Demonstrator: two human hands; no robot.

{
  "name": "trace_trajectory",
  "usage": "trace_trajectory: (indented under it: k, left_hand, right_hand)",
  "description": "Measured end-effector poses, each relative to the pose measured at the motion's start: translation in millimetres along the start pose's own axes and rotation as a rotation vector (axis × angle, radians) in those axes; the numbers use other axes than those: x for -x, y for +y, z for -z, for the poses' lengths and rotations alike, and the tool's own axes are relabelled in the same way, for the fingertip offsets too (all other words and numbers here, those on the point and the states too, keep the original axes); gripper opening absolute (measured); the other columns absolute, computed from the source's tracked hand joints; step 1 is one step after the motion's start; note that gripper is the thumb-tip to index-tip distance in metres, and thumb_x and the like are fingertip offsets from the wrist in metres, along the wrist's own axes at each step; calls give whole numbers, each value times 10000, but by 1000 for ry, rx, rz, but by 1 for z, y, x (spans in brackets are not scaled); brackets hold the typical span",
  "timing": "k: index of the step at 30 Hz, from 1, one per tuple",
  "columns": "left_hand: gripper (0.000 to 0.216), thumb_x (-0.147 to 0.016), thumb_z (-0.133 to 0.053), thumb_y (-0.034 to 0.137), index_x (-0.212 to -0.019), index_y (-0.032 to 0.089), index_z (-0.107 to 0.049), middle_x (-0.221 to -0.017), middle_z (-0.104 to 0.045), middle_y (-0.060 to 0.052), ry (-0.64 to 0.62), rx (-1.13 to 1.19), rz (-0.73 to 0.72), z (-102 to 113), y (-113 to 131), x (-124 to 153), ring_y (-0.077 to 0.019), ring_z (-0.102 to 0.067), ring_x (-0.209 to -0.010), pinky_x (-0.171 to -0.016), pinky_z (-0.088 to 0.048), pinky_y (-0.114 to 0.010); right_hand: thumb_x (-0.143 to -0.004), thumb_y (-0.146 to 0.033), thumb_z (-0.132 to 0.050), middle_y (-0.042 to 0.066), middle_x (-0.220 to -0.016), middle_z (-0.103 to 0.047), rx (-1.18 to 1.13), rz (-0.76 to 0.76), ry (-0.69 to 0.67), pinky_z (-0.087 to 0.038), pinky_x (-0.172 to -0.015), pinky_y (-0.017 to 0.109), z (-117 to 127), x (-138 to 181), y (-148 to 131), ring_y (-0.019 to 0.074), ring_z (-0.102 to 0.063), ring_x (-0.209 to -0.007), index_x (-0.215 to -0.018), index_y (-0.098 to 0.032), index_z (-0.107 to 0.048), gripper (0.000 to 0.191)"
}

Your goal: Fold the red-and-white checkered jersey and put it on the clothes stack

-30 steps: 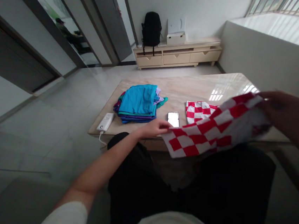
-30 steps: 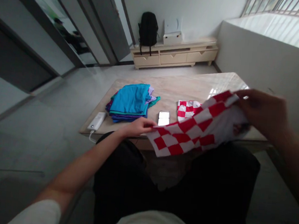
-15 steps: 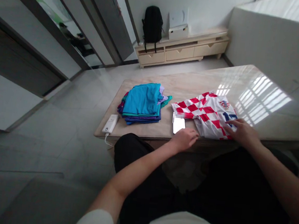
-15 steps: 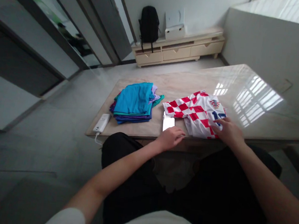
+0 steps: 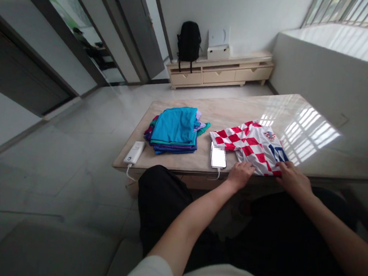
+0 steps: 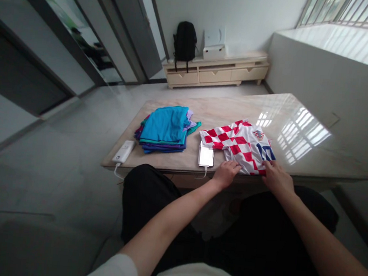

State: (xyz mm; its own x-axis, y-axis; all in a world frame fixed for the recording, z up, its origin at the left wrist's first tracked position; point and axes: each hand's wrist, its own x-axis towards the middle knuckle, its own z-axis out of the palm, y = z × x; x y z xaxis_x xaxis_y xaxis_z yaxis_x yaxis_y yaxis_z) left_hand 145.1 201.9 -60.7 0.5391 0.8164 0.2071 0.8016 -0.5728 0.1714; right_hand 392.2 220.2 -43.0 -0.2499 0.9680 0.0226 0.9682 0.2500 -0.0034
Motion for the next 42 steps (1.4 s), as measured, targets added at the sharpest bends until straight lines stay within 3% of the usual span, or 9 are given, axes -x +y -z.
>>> trace_trajectory:
  k: [6, 12, 15, 20, 25, 28, 31, 38, 42]
  left_hand:
    - [314, -1033, -438, 134, -1161, 166, -723, -1164, -718, -103, -18, 29, -1, 14, -4, -4, -242, -662, -1095, -920, -525, -375]
    - [318, -977, -468, 79, -1221, 118, -669, -1165, -719, -132, 36, 66, 65, 44, -2, 10, -235, -671, -1083, -919, -539, -364]
    - [339, -971, -465, 79, -1255, 137, -642, -1206, -704, -119, 128, 133, 12, 89, -1, 30, -234, -635, -1160, -1016, -509, -370]
    - [216, -1013, -492, 156, -1161, 166, -650, -1098, -716, -85, 452, 437, -107, 212, -7, 51, -196, -656, -1064, -953, -530, -330]
    - [134, -979, -581, 170, -1057, 142, -687, -982, -742, -36, 440, 691, -18, 291, -50, 51, -133, -680, -904, -797, -534, -231]
    - [104, -958, -611, 156, -992, 118, -702, -913, -737, -25, 368, 701, 98, 312, -101, 56, -116, -670, -830, -751, -527, -216]
    - [139, -969, -653, 231, -967, 96, -689, -851, -714, -14, 399, 556, 248, 353, -167, 58, -95, -631, -750, -738, -541, -231]
    - [217, -946, -686, 312, -1093, 152, -696, -964, -711, 7, 607, -83, 234, 512, -266, 41, -120, -643, -877, -983, -562, -429]
    - [360, -1015, -435, 277, -1164, 57, -677, -1044, -657, -37, 409, -576, 78, 538, -291, 48, -236, -633, -1227, -1080, -445, -595]
  right_hand:
    - [-987, -239, -440, 79, -1180, -654, -52, 58, 27, -407, -665, 306, 7, -2, -2, 213, -656, -944, -1039, -217, -696, 262]
    - [-1014, -304, -413, 117, -1094, -693, -42, 65, 143, -391, -632, 298, 26, 18, -9, 217, -665, -884, -1075, -149, -646, 287]
    - [-1042, -378, -394, 99, -1034, -711, 17, 154, 388, -359, -572, 282, 77, 46, -26, 204, -656, -779, -1076, -171, -645, 327]
    - [-1075, -623, -237, 77, -917, -722, 11, 240, 677, -349, -537, 276, 213, 65, -61, 189, -629, -662, -1063, -208, -667, 597]
    - [-926, -857, -337, 28, -790, -722, -300, 443, 429, -412, -585, 223, 282, 4, -84, 91, -615, -609, -1007, -185, -759, 798]
    - [-938, -675, -514, 10, -805, -722, -464, 562, 253, -408, -643, 153, 297, -49, -126, 16, -598, -666, -1031, -35, -753, 689]
    - [-941, -464, -519, 1, -839, -706, -364, 584, 311, -385, -736, 145, 325, -102, -191, -26, -580, -753, -1001, 130, -671, 616]
    - [-872, -525, -337, 101, -1080, -644, -143, 491, 518, -435, -916, 382, 423, -216, -296, 210, -583, -1171, -460, -22, -307, 650]
    - [-958, -382, -414, 189, -1154, -640, -93, 497, 551, -432, -971, 478, 431, -246, -325, 286, -568, -1212, -500, 13, -386, 605]
